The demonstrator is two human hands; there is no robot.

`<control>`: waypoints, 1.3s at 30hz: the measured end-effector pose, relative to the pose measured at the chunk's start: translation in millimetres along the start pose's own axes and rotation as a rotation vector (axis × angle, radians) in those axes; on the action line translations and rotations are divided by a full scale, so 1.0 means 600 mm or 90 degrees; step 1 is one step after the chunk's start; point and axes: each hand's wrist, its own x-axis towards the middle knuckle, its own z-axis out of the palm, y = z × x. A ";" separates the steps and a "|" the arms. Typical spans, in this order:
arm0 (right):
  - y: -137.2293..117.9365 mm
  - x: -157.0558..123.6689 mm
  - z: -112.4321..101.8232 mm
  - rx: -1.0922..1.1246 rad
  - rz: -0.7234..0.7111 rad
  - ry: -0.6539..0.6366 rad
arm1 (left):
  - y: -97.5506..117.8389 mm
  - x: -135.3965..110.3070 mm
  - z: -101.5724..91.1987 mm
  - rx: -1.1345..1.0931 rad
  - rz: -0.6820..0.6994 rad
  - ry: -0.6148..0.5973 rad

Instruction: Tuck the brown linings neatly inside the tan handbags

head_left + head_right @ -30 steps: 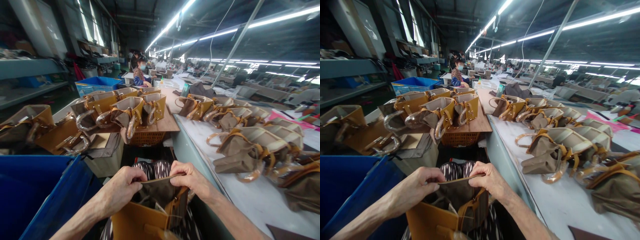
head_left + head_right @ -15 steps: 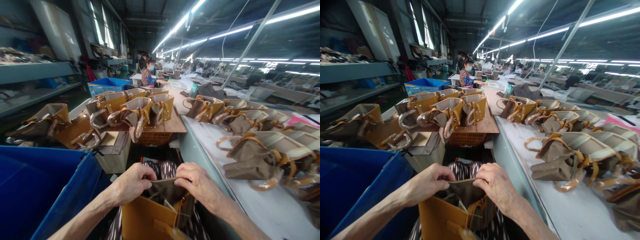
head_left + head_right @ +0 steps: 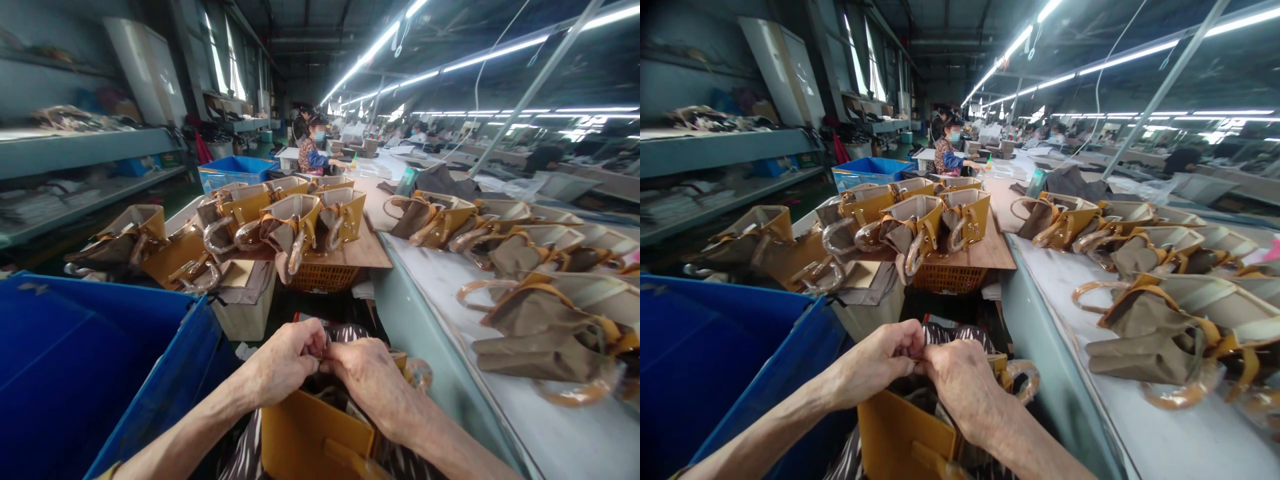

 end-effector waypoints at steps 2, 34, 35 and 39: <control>-0.003 0.000 0.003 0.012 0.023 0.009 | 0.008 -0.010 -0.007 0.040 0.014 0.000; -0.034 0.044 -0.071 -0.253 0.030 -0.144 | 0.016 -0.029 0.171 0.501 0.272 0.086; -0.030 0.040 -0.084 -0.262 0.046 -0.132 | 0.017 -0.033 0.161 0.528 0.262 0.081; -0.021 0.025 -0.121 -0.316 0.123 -0.093 | 0.012 -0.061 0.100 0.484 0.187 0.113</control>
